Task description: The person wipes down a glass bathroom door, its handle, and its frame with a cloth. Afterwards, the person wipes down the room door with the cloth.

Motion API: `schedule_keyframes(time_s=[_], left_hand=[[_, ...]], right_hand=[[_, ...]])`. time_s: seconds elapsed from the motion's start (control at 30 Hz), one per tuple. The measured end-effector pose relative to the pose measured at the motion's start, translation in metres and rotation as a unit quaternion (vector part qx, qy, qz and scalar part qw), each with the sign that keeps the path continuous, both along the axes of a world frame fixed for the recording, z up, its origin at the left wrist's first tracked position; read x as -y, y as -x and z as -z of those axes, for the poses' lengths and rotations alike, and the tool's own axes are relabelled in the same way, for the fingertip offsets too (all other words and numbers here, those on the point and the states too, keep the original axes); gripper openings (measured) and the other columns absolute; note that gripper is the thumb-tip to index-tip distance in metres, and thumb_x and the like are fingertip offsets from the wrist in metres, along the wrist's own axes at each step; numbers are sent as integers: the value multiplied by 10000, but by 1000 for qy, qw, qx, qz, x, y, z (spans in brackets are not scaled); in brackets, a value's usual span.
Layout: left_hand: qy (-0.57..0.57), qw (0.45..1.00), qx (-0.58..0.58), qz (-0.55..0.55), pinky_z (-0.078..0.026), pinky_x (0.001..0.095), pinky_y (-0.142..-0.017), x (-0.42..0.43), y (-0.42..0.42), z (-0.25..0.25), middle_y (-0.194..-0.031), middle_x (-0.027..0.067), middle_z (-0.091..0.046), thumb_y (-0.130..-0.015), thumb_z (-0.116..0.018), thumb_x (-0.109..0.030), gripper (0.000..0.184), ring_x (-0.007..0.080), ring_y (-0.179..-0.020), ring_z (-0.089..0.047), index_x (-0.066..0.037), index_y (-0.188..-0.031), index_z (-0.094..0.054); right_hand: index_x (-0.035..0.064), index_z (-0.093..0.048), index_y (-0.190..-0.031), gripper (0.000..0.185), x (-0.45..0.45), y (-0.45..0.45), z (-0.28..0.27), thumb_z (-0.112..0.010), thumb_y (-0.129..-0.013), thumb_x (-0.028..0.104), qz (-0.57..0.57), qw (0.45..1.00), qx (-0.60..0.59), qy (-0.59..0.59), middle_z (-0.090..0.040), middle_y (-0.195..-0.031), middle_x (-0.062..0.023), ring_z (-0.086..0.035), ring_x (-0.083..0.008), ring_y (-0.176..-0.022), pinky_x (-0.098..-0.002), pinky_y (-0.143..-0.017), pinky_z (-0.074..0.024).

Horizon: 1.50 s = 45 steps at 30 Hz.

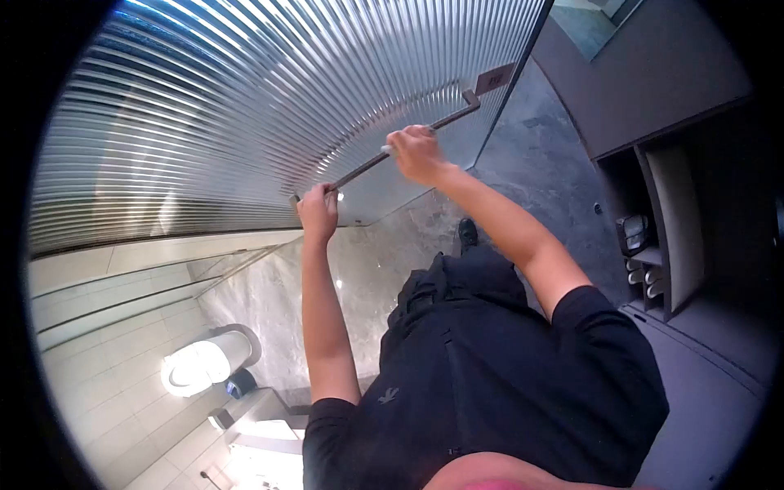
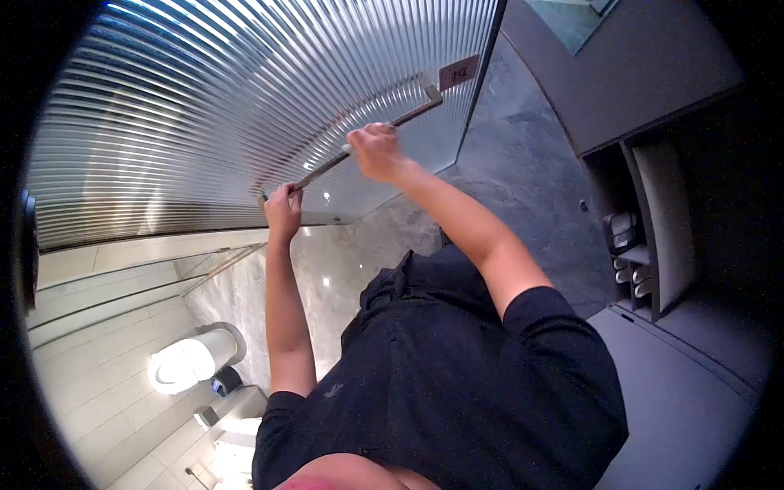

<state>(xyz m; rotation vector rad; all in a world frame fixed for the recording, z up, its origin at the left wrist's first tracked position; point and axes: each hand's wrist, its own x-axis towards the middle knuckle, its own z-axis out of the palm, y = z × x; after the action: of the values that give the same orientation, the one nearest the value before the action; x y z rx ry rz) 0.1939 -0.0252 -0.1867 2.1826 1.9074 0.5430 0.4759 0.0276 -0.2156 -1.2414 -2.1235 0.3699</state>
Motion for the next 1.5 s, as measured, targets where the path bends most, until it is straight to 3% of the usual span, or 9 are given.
schedule_keyframes(time_s=[0.13, 0.37, 0.47, 0.6, 0.77, 0.87, 1.1, 1.23, 1.5], left_hand=[[57, 996, -63, -20, -426, 444, -852, -4, -5, -3, -991, 61, -676, -811, -698, -282, 291, 298, -993, -608, -143, -1063, -653], [69, 995, -69, -20, -420, 439, -854, -3, -4, -3, -973, 33, -669, -784, -725, -326, 330, 278, -996, -599, -155, -1056, -652], [73, 995, -61, -33, -416, 438, -862, -3, -7, -4, -966, 29, -668, -785, -727, -330, 335, 274, -1004, -595, -146, -1053, -649], [63, 996, -51, -25, -405, 434, -878, -1, -6, -5, -948, 20, -664, -776, -738, -322, 339, 262, -1001, -594, -142, -1049, -648], [76, 995, -54, -27, -403, 433, -873, 1, -8, -14, -947, 17, -662, -771, -744, -317, 336, 259, -990, -596, -139, -1039, -646], [76, 995, -53, -29, -403, 435, -868, -1, -3, -12, -951, 17, -663, -770, -744, -313, 334, 260, -991, -596, -139, -1038, -647], [54, 998, -39, -16, -419, 433, -829, -1, -2, -9, -913, 27, -667, -772, -740, -303, 338, 272, -948, -612, -137, -1051, -649], [49, 997, -47, -21, -422, 432, -823, -2, -5, -9, -901, 22, -667, -764, -746, -299, 337, 268, -938, -614, -134, -1042, -649], [61, 997, -44, -15, -423, 428, -837, -2, -2, -8, -923, 16, -669, -757, -750, -289, 348, 261, -966, -607, -131, -1048, -644]], right_hand=[[94, -602, -1004, 191, -14, -22, -34, -644, -818, 95, -20, 996, -67, 63, -623, -909, -105, -597, -342, -954, -437, -841, -449], [127, -629, -946, 204, -39, -5, -177, -719, -768, 85, 101, 917, -229, -310, -598, -987, -65, -610, -293, -863, -401, -762, -527], [139, -624, -944, 218, -58, 14, -193, -731, -759, 97, 45, 898, -156, -409, -600, -981, -50, -620, -258, -874, -371, -719, -541], [135, -623, -995, 295, -43, 30, -145, -749, -729, 116, 17, 938, -118, -324, -598, -982, -30, -626, -265, -903, -381, -748, -541], [128, -654, -950, 213, -21, 29, -62, -737, -753, 133, -27, 976, -53, -209, -596, -958, -20, -653, -240, -887, -357, -721, -567], [124, -660, -948, 200, -24, 23, -55, -725, -760, 111, -44, 973, -62, -218, -600, -953, -26, -655, -244, -888, -356, -731, -568], [101, -662, -964, 199, -59, -32, -157, -700, -775, 50, 59, 931, -141, -331, -627, -993, -68, -655, -284, -889, -363, -743, -550], [102, -659, -993, 225, -67, -48, -176, -682, -781, 29, 96, 902, -196, -373, -642, -1000, -83, -656, -298, -881, -368, -737, -541], [119, -686, -940, 150, -37, -52, -60, -706, -796, 84, 45, 981, -94, -164, -642, -980, -55, -668, -273, -879, -387, -740, -562]])
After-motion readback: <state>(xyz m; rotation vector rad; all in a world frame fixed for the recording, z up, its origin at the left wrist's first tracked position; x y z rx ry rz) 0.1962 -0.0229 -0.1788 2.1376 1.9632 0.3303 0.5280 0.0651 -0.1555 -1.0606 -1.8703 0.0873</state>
